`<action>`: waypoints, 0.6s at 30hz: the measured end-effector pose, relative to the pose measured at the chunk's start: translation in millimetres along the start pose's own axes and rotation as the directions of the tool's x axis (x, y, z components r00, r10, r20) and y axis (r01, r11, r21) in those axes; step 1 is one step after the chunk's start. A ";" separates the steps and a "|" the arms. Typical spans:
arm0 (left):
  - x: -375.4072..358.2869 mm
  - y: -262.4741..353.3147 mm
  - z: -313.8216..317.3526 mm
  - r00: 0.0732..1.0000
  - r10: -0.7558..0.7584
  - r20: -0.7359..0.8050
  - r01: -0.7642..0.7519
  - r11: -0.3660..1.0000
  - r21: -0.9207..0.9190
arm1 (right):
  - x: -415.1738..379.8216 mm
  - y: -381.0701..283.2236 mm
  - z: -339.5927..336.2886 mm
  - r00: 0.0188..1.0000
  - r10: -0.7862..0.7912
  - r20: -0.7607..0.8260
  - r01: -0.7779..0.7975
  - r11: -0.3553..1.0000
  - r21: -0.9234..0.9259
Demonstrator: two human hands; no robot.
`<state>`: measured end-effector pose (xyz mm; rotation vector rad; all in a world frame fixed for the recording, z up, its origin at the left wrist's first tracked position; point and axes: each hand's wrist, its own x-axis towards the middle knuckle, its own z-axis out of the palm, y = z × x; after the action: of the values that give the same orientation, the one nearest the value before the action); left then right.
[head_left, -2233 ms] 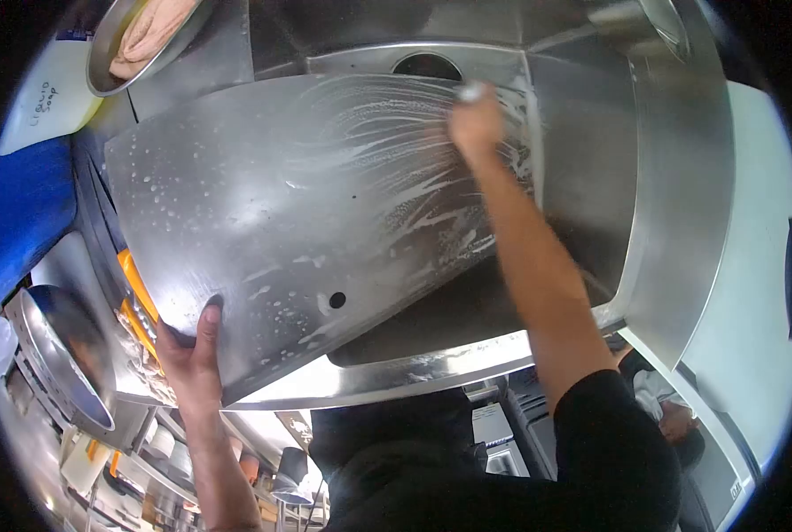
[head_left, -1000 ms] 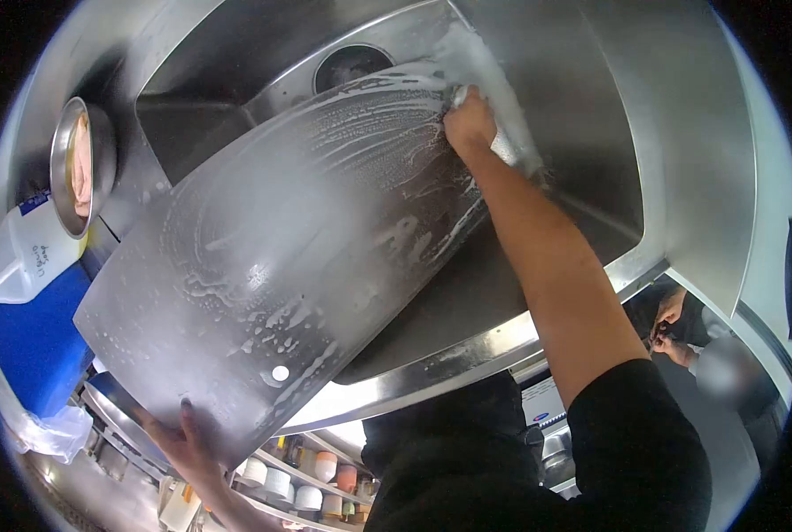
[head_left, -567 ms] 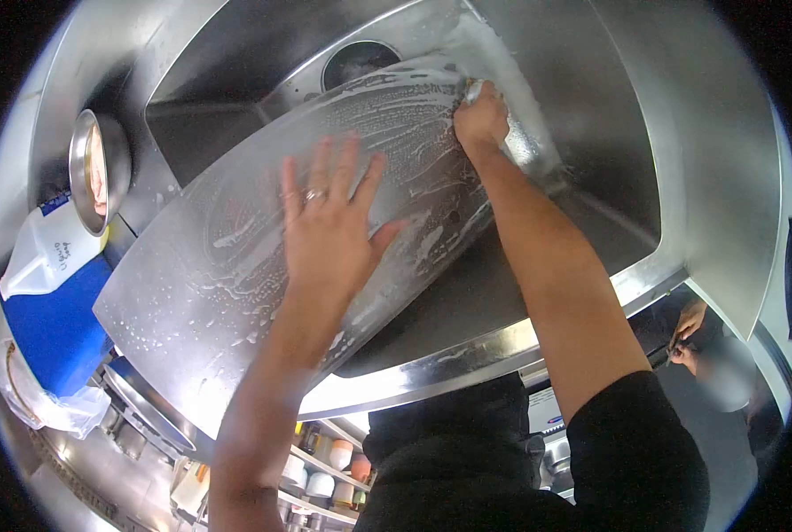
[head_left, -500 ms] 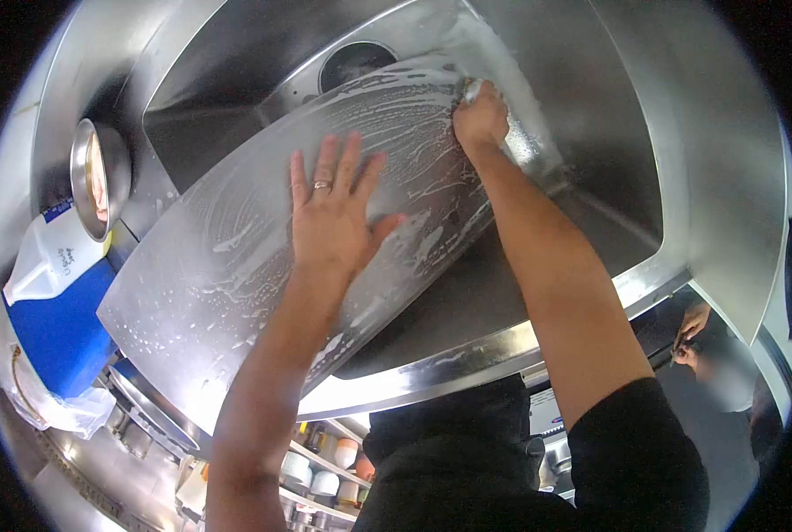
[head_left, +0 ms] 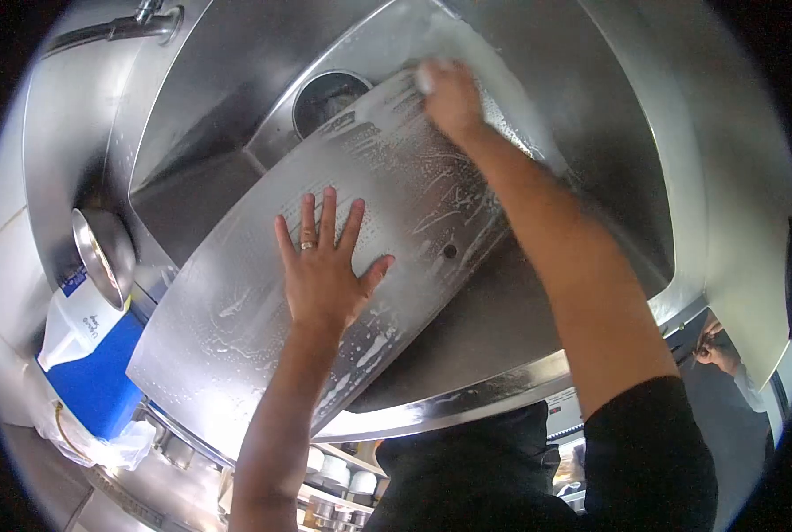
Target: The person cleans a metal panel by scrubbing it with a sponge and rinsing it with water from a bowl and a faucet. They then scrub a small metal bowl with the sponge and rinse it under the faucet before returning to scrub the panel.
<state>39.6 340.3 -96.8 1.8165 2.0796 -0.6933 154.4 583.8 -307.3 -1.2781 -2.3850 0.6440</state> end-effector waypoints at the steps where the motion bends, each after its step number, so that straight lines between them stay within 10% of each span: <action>1: 1.1 -0.5 -0.9 1.000 -0.007 0.012 0.007 1.000 0.012 | 7.4 9.5 -6.8 1.000 0.026 0.008 -0.026 0.999 -0.024; 5: 3.8 4.8 -2.6 0.999 -0.011 0.050 0.010 1.000 0.015 | 6.0 -25.5 4.6 0.964 0.259 0.064 -0.259 0.966 -0.006; 8: 2.9 0.7 -0.2 1.000 -0.005 0.014 0.005 1.000 -0.012 | -16.0 -77.6 -2.5 0.996 -0.031 0.084 0.019 0.989 0.148; 18: 2.2 -0.8 -4.3 1.000 0.016 0.006 -0.016 0.998 -0.066 | 17.5 -34.6 8.2 0.968 0.234 0.085 -0.233 0.972 -0.021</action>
<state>38.9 344.4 -94.2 1.7911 2.0566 -0.6177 117.5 579.9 -293.5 -1.5827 -2.3276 0.7692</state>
